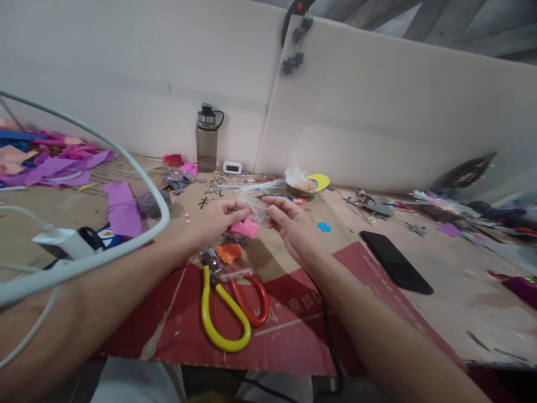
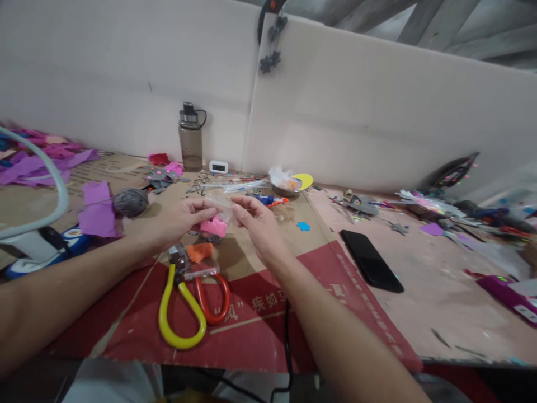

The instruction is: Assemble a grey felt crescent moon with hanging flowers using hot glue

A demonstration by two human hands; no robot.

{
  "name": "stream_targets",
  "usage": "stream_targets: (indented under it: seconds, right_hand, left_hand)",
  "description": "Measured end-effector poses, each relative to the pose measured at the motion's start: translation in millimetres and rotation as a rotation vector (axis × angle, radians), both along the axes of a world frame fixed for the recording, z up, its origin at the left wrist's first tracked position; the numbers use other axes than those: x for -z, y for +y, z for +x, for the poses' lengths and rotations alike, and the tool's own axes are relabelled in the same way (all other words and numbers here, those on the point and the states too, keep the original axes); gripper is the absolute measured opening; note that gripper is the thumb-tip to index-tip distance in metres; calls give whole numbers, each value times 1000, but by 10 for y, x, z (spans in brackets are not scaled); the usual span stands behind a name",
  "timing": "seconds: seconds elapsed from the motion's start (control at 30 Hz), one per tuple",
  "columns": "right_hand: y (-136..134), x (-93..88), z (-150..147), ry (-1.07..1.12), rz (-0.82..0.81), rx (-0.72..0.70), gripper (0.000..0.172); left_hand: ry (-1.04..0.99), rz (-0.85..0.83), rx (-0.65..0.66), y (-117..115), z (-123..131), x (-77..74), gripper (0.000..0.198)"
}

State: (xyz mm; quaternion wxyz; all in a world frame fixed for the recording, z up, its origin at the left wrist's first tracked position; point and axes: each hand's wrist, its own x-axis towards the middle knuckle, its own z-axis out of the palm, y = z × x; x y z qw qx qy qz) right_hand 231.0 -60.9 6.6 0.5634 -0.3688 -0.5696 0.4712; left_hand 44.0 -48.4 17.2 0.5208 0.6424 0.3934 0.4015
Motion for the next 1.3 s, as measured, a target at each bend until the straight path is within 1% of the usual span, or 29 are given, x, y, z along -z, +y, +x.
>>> stream_targets:
  seconds: [0.1, 0.17, 0.23, 0.33, 0.43, 0.53, 0.63, 0.8, 0.87, 0.97, 1.07, 1.17, 1.3]
  right_hand:
    - [-47, -9, -11, -183, 82, 60, 25]
    - [-77, -27, -5, -240, 112, 100, 25]
    - [-99, -44, 4, -302, 135, 119, 24]
    - [-116, -47, 6, -371, 185, 132, 24]
    - [-117, -33, -7, -365, 180, 123, 24]
    - [-118, -36, -26, -330, 120, 110, 24]
    - [-128, -59, -41, -328, 84, 145, 23]
    - [-143, -89, -35, -332, 125, 183, 21]
    - [-138, -86, -25, -339, 146, 192, 20]
    - [-130, -75, -25, -339, 168, 191, 19]
    - [-143, -78, -54, -345, 172, 180, 20]
    - [-173, -97, -89, -353, 166, 180, 21]
    - [-185, -106, -101, -345, 156, 182, 24]
  left_hand:
    - [53, 128, 69, -61, 50, 10, 30]
    - [69, 151, 119, -109, 78, 6, 29]
    - [85, 163, 107, -149, 90, -10, 29]
    - [109, 197, 33, -180, 77, -42, 31]
    - [120, 210, 4, -185, 58, -68, 30]
    - [128, 226, -10, -175, 41, -86, 29]
    - [168, 247, -40, -141, 10, -85, 30]
    - [202, 225, -68, -72, -16, -55, 31]
    - [182, 199, -59, -67, -5, -54, 31]
    - [99, 155, -53, -74, 16, -65, 31]
    - [43, 125, -46, -73, 23, -74, 26]
    - [40, 146, -40, -64, 21, -73, 23]
    - [62, 194, -38, -61, 17, -72, 24]
